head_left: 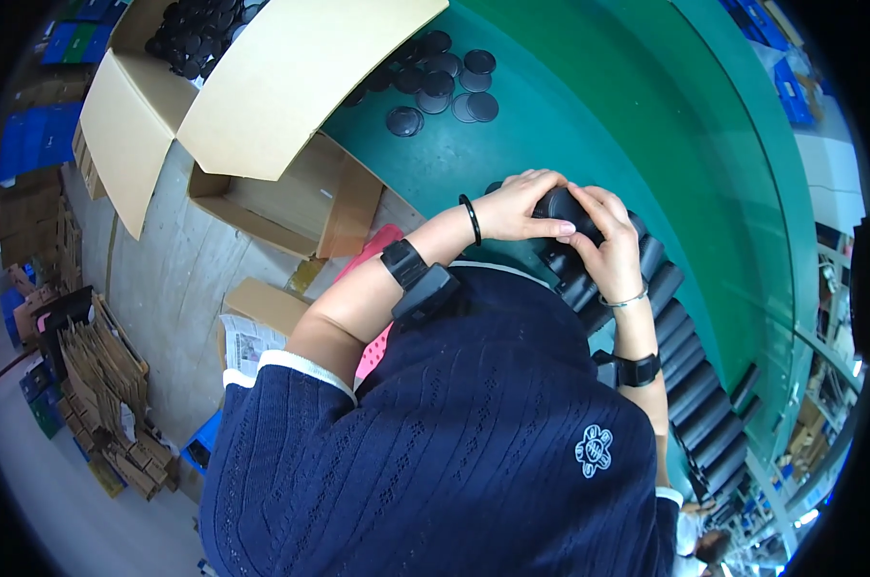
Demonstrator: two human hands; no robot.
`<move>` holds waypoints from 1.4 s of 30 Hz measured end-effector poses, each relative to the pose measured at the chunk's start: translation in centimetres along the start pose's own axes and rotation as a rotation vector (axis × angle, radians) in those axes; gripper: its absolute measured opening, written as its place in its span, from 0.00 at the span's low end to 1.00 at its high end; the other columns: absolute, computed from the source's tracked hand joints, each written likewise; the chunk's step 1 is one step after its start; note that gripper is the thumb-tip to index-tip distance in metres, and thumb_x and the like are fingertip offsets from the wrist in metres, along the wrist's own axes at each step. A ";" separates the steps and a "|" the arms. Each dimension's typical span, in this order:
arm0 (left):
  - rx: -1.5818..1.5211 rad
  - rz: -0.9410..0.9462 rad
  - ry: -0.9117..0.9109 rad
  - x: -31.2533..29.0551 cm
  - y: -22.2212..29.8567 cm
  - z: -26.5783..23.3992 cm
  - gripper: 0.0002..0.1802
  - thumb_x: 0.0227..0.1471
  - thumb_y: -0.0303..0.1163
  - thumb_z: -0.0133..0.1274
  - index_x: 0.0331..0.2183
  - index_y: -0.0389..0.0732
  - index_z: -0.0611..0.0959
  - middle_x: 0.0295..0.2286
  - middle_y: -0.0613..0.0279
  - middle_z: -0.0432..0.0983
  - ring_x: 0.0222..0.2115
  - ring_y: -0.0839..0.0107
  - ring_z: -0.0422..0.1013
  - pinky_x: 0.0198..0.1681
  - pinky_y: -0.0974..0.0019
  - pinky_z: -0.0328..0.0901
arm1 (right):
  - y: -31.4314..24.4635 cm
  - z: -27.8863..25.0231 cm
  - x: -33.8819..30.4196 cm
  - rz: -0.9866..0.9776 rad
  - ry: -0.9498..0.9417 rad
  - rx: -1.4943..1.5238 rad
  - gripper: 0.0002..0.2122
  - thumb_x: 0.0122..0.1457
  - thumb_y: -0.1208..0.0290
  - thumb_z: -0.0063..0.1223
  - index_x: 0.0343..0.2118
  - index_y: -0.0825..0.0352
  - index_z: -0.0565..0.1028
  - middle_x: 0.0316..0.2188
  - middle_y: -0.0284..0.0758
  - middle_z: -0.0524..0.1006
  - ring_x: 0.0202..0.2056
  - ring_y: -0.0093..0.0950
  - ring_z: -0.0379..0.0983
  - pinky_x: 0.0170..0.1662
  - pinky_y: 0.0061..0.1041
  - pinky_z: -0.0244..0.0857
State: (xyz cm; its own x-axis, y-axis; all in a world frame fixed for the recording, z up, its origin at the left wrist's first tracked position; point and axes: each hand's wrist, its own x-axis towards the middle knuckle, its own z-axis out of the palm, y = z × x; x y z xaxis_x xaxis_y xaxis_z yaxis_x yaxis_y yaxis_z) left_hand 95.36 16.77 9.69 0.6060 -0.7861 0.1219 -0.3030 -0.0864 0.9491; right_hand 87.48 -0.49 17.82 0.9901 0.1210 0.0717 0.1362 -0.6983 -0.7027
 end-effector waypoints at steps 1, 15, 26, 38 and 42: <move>0.018 -0.021 -0.016 0.1 0.0 0.0 0.35 0.45 0.53 0.58 0.46 0.36 0.70 0.41 0.47 0.69 0.43 0.52 0.66 0.47 0.57 0.62 | -0.1 0.0 0.0 0.033 -0.002 0.031 0.27 0.39 0.81 0.62 0.48 0.66 0.73 0.44 0.40 0.72 0.46 0.37 0.69 0.50 0.29 0.64; 0.046 -0.015 -0.007 0.0 0.4 0.2 0.37 0.44 0.56 0.58 0.45 0.36 0.70 0.38 0.49 0.69 0.42 0.53 0.67 0.46 0.56 0.62 | 0.4 0.2 -0.3 0.074 0.008 0.144 0.26 0.38 0.82 0.61 0.47 0.66 0.74 0.44 0.39 0.73 0.47 0.35 0.69 0.50 0.28 0.64; 0.061 0.001 0.004 -0.2 0.4 0.2 0.33 0.45 0.53 0.58 0.43 0.37 0.71 0.37 0.51 0.70 0.41 0.54 0.67 0.45 0.57 0.62 | -0.8 0.0 0.3 0.023 -0.031 -0.041 0.23 0.37 0.81 0.62 0.43 0.69 0.75 0.40 0.41 0.73 0.42 0.38 0.69 0.47 0.31 0.65; 0.025 -0.007 0.038 -1.1 0.7 -0.2 0.35 0.40 0.45 0.63 0.46 0.38 0.67 0.40 0.50 0.70 0.43 0.56 0.67 0.45 0.59 0.61 | 2.8 2.7 0.2 0.262 -0.117 0.721 0.15 0.56 0.79 0.53 0.47 0.67 0.75 0.39 0.30 0.70 0.38 0.19 0.66 0.41 0.16 0.62; 0.017 -0.082 0.025 -1.3 1.3 -0.2 0.37 0.39 0.43 0.64 0.46 0.37 0.66 0.41 0.49 0.69 0.44 0.55 0.66 0.47 0.57 0.60 | 2.0 2.4 1.0 0.454 -0.178 0.928 0.15 0.55 0.80 0.54 0.46 0.67 0.76 0.37 0.28 0.68 0.30 0.14 0.65 0.30 0.12 0.61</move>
State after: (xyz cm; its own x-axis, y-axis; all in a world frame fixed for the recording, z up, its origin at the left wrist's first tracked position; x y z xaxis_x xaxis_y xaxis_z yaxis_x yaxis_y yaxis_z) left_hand 94.36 17.78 10.78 0.6475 -0.7603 0.0512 -0.2638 -0.1605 0.9511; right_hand 88.60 -0.08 14.84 0.9115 0.1380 -0.3874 -0.4022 0.1023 -0.9098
